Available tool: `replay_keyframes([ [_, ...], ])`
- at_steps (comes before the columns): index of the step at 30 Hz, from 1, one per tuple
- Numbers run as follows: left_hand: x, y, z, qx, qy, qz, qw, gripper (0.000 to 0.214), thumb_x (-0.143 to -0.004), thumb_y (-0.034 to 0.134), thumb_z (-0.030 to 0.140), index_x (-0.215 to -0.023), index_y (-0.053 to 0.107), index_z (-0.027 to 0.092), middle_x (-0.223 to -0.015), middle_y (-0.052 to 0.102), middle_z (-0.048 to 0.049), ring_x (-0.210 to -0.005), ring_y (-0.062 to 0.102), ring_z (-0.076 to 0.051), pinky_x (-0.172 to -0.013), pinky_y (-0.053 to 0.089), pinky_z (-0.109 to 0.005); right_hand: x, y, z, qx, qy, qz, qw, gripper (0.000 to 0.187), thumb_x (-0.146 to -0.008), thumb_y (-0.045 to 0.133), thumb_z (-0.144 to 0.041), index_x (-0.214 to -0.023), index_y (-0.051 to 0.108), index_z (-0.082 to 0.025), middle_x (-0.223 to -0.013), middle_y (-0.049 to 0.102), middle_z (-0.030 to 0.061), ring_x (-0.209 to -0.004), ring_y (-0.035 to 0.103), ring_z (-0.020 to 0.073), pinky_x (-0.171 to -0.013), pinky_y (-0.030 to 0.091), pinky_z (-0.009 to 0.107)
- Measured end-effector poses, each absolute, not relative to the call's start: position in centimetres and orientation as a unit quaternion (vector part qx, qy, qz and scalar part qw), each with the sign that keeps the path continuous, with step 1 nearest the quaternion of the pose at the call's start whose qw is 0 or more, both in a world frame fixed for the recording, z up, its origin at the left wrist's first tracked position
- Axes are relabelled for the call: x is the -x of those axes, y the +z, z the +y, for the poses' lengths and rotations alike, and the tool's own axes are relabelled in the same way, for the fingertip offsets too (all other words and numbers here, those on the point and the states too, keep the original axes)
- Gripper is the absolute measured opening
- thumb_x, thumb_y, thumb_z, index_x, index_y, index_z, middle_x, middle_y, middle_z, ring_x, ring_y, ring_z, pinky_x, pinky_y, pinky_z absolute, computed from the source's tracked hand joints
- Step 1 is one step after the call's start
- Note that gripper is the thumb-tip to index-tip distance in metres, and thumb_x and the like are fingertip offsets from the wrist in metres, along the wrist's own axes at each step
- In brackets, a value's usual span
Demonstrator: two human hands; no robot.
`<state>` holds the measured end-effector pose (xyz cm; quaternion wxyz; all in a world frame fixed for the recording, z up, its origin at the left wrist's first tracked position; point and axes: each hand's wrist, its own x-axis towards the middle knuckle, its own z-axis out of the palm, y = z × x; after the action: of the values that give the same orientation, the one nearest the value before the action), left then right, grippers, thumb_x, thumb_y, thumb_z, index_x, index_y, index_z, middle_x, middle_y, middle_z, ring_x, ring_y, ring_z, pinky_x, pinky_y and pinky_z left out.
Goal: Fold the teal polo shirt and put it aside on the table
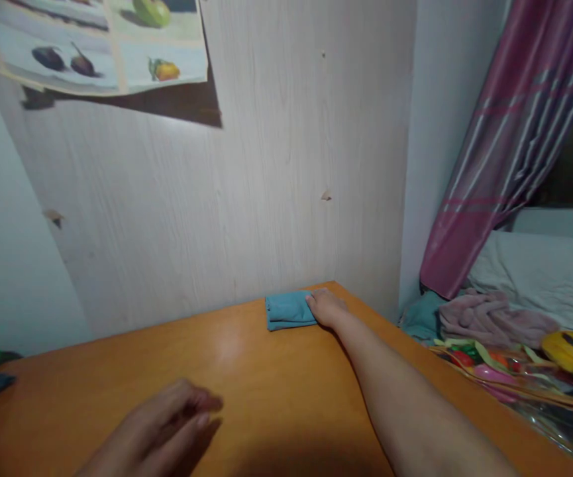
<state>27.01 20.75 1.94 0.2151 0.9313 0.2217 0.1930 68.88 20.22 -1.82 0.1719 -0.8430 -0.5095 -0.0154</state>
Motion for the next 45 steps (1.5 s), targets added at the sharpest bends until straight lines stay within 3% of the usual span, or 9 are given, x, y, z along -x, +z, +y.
replay_keyframes([
  [9,-44.6,1.7,27.9,-0.945,0.255,0.204,-0.002,0.051,-0.085,0.052,0.019,-0.136,0.051,0.019,-0.142,0.054,-0.0122,-0.128,0.051,-0.024,-0.111,0.038,-0.037,-70.6,-2.7,19.1,0.844,-0.001,-0.5,0.194,0.06,-0.105,0.022,-0.05,-0.151,0.046,-0.019,-0.162,0.032,0.0112,-0.15,0.027,0.0278,-0.12,0.023,0.046],
  [15,-46.4,1.3,28.6,-0.966,0.173,0.171,-0.088,0.025,-0.088,0.049,0.017,-0.104,0.067,0.022,-0.108,0.072,-0.009,-0.108,0.062,-0.026,-0.113,0.031,-0.046,-70.1,-2.6,18.9,0.857,0.023,-0.482,0.182,0.062,-0.103,0.02,-0.055,-0.154,0.039,-0.026,-0.166,0.024,0.007,-0.151,0.021,0.0319,-0.119,0.018,0.059],
  [18,-45.7,0.6,28.3,-0.962,0.177,0.175,-0.109,0.028,-0.09,0.045,0.016,-0.108,0.066,0.021,-0.108,0.072,-0.0105,-0.108,0.062,-0.026,-0.113,0.028,-0.048,-69.5,-2.3,18.7,0.863,0.032,-0.472,0.177,0.061,-0.103,0.019,-0.054,-0.155,0.037,-0.028,-0.167,0.02,0.0056,-0.152,0.017,0.0349,-0.116,0.017,0.067],
  [25,-46.5,1.7,28.6,-0.959,0.192,0.192,-0.076,0.046,-0.099,0.036,0.051,-0.093,0.07,0.021,-0.099,0.074,-0.0103,-0.101,0.065,-0.027,-0.106,0.036,-0.048,-68.9,-1.7,18.5,0.855,0.039,-0.486,0.176,0.06,-0.103,0.02,-0.05,-0.155,0.037,-0.025,-0.167,0.02,0.0067,-0.151,0.02,0.0337,-0.116,0.017,0.068],
  [28,-48.7,2.2,29.6,-0.952,0.204,0.223,-0.047,0.054,-0.104,0.02,0.044,-0.112,0.068,0.019,-0.117,0.071,-0.0128,-0.114,0.062,-0.025,-0.104,0.04,-0.039,-68.7,-1.5,18.4,0.848,0.035,-0.5,0.173,0.058,-0.103,0.023,-0.049,-0.154,0.039,-0.026,-0.166,0.022,0.0054,-0.151,0.023,0.0321,-0.117,0.018,0.066],
  [31,-50.3,1.3,30.6,-0.957,0.18,0.227,-0.026,0.049,-0.102,0.027,0.039,-0.132,0.058,0.016,-0.14,0.061,-0.0133,-0.132,0.052,-0.025,-0.111,0.036,-0.037,-68.5,-1.2,18.2,0.848,0.024,-0.503,0.166,0.055,-0.103,0.025,-0.047,-0.151,0.044,-0.028,-0.165,0.026,0.0041,-0.15,0.025,0.0317,-0.117,0.017,0.065],
  [37,-50.5,-0.9,31.1,-0.96,0.107,0.258,0.013,0.058,-0.1,0.029,0.048,-0.143,0.05,0.016,-0.156,0.044,-0.0148,-0.147,0.036,-0.031,-0.116,0.032,-0.047,-65.9,0.3,19.2,0.854,-0.072,-0.481,0.183,0.057,-0.104,0.023,-0.038,-0.156,0.035,-0.019,-0.166,0.021,0.0098,-0.154,0.011,0.0301,-0.118,-0.006,0.065],
  [42,-50.6,-0.6,31.0,-0.958,0.078,0.274,0.029,0.06,-0.1,0.025,0.05,-0.148,0.044,0.019,-0.161,0.036,-0.0128,-0.15,0.03,-0.032,-0.116,0.03,-0.052,-63.6,-0.2,20.5,0.794,-0.025,-0.588,0.156,0.062,-0.104,0.015,-0.05,-0.156,0.036,-0.021,-0.165,0.026,0.0059,-0.153,0.016,0.0227,-0.124,0.006,0.049],
  [45,-50.7,-0.6,31.1,-0.957,0.07,0.279,0.034,0.061,-0.1,0.026,0.048,-0.149,0.043,0.016,-0.161,0.034,-0.0149,-0.15,0.028,-0.033,-0.117,0.029,-0.052,-64.4,-1.0,20.1,0.812,-0.007,-0.565,0.146,0.063,-0.104,0.019,-0.054,-0.154,0.04,-0.022,-0.163,0.031,0.0058,-0.152,0.019,0.0246,-0.122,0.005,0.055],
])
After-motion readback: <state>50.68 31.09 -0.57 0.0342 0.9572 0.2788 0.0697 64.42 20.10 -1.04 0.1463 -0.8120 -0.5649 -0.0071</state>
